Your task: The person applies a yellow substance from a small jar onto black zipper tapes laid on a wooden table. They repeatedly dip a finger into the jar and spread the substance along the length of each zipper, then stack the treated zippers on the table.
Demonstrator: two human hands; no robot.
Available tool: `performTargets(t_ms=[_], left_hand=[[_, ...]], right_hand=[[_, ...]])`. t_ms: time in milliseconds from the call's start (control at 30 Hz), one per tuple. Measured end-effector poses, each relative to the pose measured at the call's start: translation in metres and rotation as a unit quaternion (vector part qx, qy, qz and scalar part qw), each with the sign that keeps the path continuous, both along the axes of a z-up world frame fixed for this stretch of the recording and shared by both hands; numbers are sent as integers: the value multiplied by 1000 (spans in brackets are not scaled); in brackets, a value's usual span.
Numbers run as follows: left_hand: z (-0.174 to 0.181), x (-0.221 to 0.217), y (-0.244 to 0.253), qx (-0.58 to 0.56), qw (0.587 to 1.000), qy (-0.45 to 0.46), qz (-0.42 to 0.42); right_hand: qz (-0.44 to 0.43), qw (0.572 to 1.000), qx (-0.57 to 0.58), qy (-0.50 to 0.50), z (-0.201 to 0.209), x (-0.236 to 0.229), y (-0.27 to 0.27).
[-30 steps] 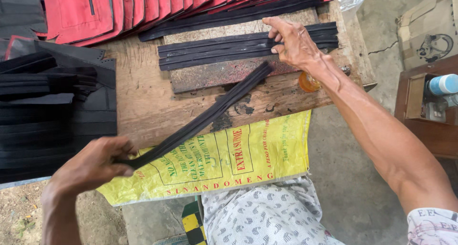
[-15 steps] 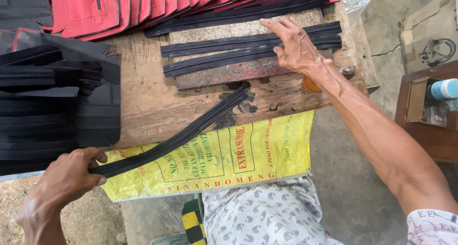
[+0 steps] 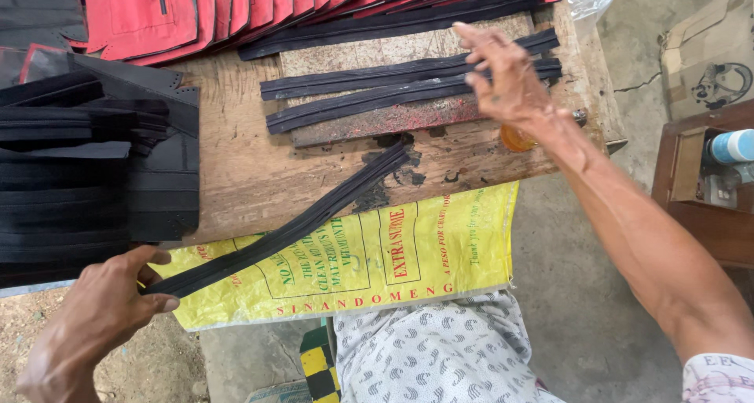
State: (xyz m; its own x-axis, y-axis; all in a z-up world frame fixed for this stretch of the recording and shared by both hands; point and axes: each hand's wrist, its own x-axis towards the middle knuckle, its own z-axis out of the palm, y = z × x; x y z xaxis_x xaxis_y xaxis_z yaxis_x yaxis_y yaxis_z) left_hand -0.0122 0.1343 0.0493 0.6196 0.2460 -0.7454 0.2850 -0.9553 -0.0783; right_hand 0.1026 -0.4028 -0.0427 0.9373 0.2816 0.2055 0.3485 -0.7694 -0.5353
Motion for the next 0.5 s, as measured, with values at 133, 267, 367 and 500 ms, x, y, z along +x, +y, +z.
performTargets(t_ms=[133,267,367,500], left_hand=[[32,4,-17,0,996,-68,-63],[58,13,-34,-96,977,-159,-106],[60,30,-41,-140,966,-168,-134],[37,76,-54,-179,942,-167,-228]], right_hand=[[-108,991,-40,68,3,11,-42],[-81,993,-74,46,0,10,-76],[-78,991,-75,79,-2,9,-93],[-119,991,-55,4,-12,14,-121]])
